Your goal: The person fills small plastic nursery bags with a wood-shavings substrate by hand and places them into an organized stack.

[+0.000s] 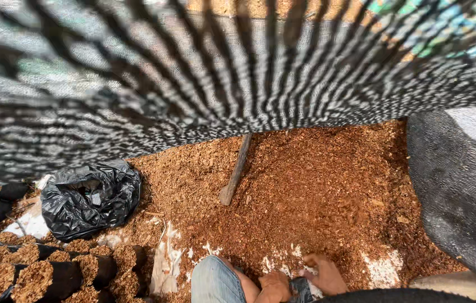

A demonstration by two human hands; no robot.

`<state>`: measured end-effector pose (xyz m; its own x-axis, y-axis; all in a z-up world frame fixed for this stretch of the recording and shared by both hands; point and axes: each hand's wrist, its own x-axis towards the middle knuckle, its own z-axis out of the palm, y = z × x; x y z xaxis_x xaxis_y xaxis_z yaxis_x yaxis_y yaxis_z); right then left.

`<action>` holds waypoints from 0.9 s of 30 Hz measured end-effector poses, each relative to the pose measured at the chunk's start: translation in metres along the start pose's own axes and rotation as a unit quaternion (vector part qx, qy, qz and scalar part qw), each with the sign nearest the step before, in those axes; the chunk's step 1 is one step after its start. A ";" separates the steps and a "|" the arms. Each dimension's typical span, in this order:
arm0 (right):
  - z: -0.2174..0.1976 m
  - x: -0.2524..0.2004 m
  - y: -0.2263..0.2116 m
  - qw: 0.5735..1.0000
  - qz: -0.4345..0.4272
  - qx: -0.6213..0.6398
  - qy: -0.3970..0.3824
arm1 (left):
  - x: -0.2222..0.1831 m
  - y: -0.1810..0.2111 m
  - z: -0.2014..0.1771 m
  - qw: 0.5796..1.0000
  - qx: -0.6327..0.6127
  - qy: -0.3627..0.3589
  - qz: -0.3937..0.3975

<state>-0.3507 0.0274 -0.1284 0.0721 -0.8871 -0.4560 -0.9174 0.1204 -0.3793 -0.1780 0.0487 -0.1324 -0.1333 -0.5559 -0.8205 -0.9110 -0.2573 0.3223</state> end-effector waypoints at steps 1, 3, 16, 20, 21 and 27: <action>0.016 -0.015 0.008 0.976 0.063 0.134 -0.161 | 0.001 0.000 0.004 0.998 -0.044 -0.032 0.012; 0.044 -0.022 0.024 0.954 0.044 0.236 -0.179 | -0.006 0.001 -0.004 0.995 -0.082 -0.059 0.027; 0.053 -0.034 0.026 0.723 0.204 0.599 0.278 | -0.045 -0.004 -0.031 0.892 -0.427 0.025 0.146; 0.028 -0.042 0.051 0.606 0.295 0.669 0.311 | -0.062 -0.050 -0.084 0.909 -0.373 0.136 0.127; 0.021 -0.044 0.060 0.599 0.282 0.688 0.298 | -0.054 -0.073 -0.098 0.928 -0.259 0.239 0.118; 0.004 -0.056 0.051 0.613 0.222 0.739 0.170 | -0.045 -0.115 -0.123 0.921 0.066 0.384 -0.016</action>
<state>-0.4005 0.0851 -0.1252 -0.3734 -0.6311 -0.6799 0.5578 0.4329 -0.7081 -0.0188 0.0061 -0.0747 0.1641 -0.9578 -0.2361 -0.9557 -0.2137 0.2026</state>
